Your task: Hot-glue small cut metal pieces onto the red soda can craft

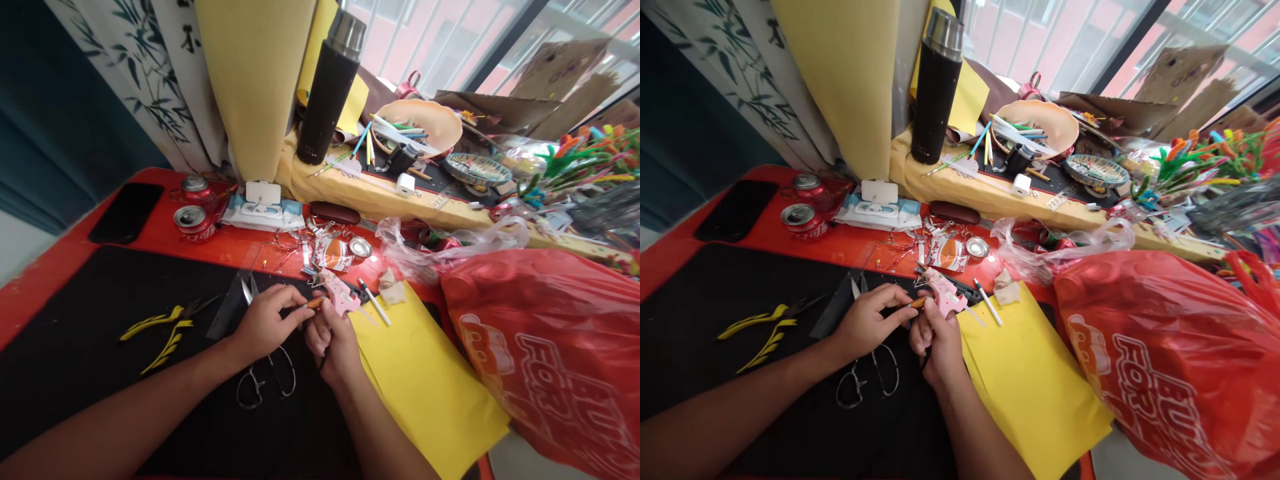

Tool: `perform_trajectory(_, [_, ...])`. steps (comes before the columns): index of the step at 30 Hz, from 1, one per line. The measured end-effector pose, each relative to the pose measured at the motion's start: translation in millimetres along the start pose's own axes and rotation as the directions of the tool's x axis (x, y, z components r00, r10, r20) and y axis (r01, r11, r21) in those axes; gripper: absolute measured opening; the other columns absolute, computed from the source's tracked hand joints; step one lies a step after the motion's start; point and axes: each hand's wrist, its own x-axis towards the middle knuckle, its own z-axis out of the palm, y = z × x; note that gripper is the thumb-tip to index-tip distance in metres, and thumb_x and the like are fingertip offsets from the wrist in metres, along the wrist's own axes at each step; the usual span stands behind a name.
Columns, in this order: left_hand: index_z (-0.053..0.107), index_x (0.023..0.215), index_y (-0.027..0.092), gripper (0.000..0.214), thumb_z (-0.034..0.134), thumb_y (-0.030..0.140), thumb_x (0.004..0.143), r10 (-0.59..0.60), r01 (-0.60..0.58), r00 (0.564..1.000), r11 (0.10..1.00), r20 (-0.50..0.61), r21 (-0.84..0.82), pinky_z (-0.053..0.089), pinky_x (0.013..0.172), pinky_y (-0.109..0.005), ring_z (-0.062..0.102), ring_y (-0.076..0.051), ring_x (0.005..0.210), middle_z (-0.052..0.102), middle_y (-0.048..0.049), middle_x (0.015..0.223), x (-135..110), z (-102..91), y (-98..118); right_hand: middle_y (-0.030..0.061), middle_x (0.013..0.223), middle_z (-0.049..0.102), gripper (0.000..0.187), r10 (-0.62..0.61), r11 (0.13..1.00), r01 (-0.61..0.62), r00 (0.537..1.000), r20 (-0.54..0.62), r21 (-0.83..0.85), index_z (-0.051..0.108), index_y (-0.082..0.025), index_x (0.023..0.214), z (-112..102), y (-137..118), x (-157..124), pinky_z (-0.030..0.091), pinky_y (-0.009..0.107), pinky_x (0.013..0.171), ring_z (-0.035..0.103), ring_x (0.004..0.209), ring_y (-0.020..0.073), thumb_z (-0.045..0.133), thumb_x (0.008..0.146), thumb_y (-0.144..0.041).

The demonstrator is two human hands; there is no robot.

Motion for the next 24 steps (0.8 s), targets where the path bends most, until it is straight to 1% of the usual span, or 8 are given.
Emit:
perform_trajectory(4, [0.074, 0.086, 0.023, 0.012, 0.079, 0.026, 0.097, 0.001, 0.000, 1.000, 1.000, -0.009, 0.012, 0.057, 0.073, -0.028, 0.074, -0.020, 0.081, 0.075, -0.0009, 0.081, 0.4, 0.5, -0.4, -0.0152, 0.045, 0.043, 0.047, 0.001, 1.000, -0.001, 1.000, -0.001, 0.008, 0.076, -0.018, 0.107, 0.4, 0.2, 0.3, 0.023, 0.017, 0.036, 0.029, 0.032, 0.0054, 0.097, 0.085, -0.055])
perform_trajectory(11, [0.075, 0.088, 0.023, 0.009, 0.079, 0.025, 0.095, 0.032, -0.030, 0.999, 0.999, -0.043, 0.033, 0.055, 0.075, -0.029, 0.072, -0.019, 0.080, 0.076, -0.0001, 0.083, 0.6, 1.5, -1.0, -0.0150, 0.045, 0.044, 0.047, 0.003, 1.000, -0.003, 1.000, 0.003, 0.020, 0.076, -0.019, 0.108, -0.8, 2.2, 1.1, 0.025, 0.016, 0.035, 0.030, 0.034, 0.0057, 0.098, 0.085, -0.053])
perform_trajectory(20, [0.076, 0.089, 0.024, 0.008, 0.079, 0.028, 0.096, 0.015, -0.013, 0.999, 0.999, -0.041, 0.038, 0.055, 0.074, -0.030, 0.070, -0.019, 0.079, 0.076, -0.0002, 0.083, 1.5, 1.6, -0.3, -0.0145, 0.047, 0.042, 0.045, 0.019, 1.000, -0.019, 1.000, 0.010, 0.007, 0.076, -0.019, 0.110, -2.1, 1.8, 0.2, 0.027, 0.017, 0.036, 0.030, 0.035, 0.0066, 0.095, 0.088, -0.054])
perform_trajectory(24, [0.076, 0.090, 0.024, 0.008, 0.079, 0.029, 0.096, 0.007, -0.006, 0.999, 0.999, -0.047, 0.033, 0.056, 0.075, -0.030, 0.070, -0.020, 0.079, 0.077, -0.0005, 0.083, 1.2, 2.0, -0.6, -0.0142, 0.046, 0.043, 0.044, 0.023, 1.000, -0.023, 1.000, 0.015, 0.018, 0.075, -0.020, 0.107, -1.6, 2.1, 0.7, 0.026, 0.017, 0.035, 0.029, 0.035, 0.0064, 0.096, 0.087, -0.054])
